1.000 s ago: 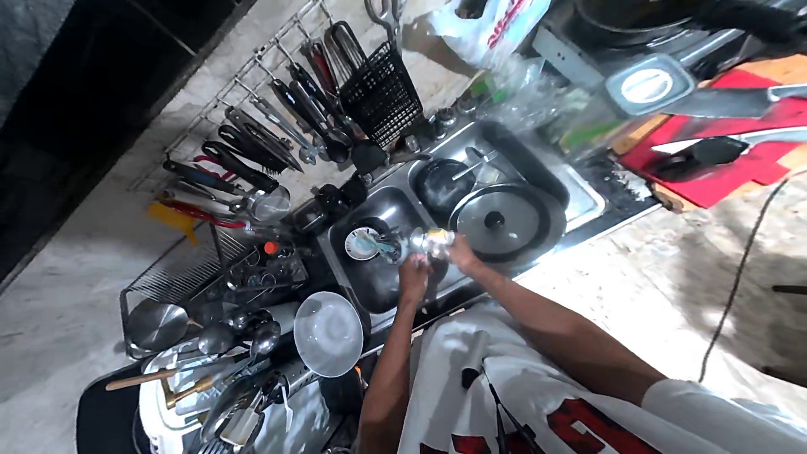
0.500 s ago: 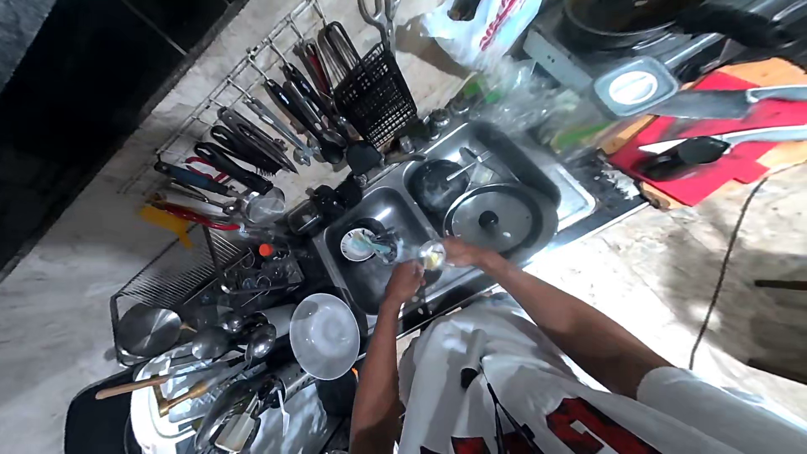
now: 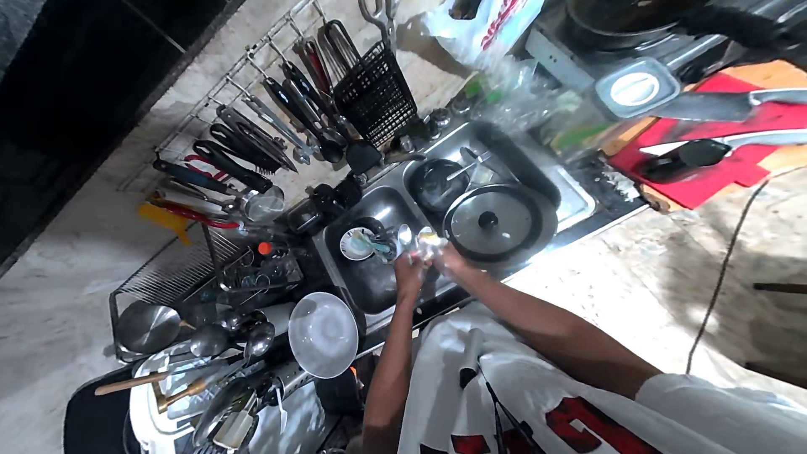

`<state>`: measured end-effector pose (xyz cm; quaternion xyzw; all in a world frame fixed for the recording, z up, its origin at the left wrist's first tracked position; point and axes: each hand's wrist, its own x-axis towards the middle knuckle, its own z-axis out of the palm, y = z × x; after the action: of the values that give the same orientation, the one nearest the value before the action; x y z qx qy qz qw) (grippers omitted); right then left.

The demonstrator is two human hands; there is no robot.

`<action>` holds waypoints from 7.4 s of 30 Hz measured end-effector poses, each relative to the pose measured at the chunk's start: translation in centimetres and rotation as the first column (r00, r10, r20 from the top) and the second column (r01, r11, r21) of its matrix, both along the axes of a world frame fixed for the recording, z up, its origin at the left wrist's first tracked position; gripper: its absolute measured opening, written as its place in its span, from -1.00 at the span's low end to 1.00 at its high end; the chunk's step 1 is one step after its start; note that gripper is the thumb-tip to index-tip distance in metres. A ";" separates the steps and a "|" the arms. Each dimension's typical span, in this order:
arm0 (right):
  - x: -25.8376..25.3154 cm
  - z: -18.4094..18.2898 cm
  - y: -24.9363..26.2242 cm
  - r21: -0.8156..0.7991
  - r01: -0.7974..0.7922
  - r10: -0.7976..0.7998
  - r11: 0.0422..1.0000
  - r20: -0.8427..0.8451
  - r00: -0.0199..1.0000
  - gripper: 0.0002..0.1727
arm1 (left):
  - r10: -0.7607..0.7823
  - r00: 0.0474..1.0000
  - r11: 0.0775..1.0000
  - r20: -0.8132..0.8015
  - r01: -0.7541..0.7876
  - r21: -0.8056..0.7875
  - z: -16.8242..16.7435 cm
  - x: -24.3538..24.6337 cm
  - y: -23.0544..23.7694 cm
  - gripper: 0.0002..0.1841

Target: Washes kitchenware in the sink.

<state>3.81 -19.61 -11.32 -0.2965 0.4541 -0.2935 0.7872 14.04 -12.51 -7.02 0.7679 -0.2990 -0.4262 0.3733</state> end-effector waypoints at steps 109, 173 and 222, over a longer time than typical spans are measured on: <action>0.2 2.4 0.9 -0.004 -0.417 0.415 0.909 -0.095 0.905 -0.61 | -0.102 0.903 0.971 -0.417 0.181 0.156 -1.2 3.1 4.1 -0.71; -10.7 -1.1 -3.3 0.183 -0.317 0.292 0.930 0.153 0.944 -0.64 | 0.012 0.669 0.988 0.743 -0.122 0.094 -9.7 9.7 -11.8 -0.59; -8.3 1.9 -6.8 -0.520 -0.795 -0.024 0.313 -0.841 0.540 -0.71 | -0.442 0.766 0.897 0.467 0.379 0.227 1.9 -6.0 -6.5 -0.65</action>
<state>-4.45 -26.38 -9.45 -0.8579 0.3988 -0.1121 0.3041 8.06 -18.97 -5.17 0.7890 -0.5211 -0.2973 0.1322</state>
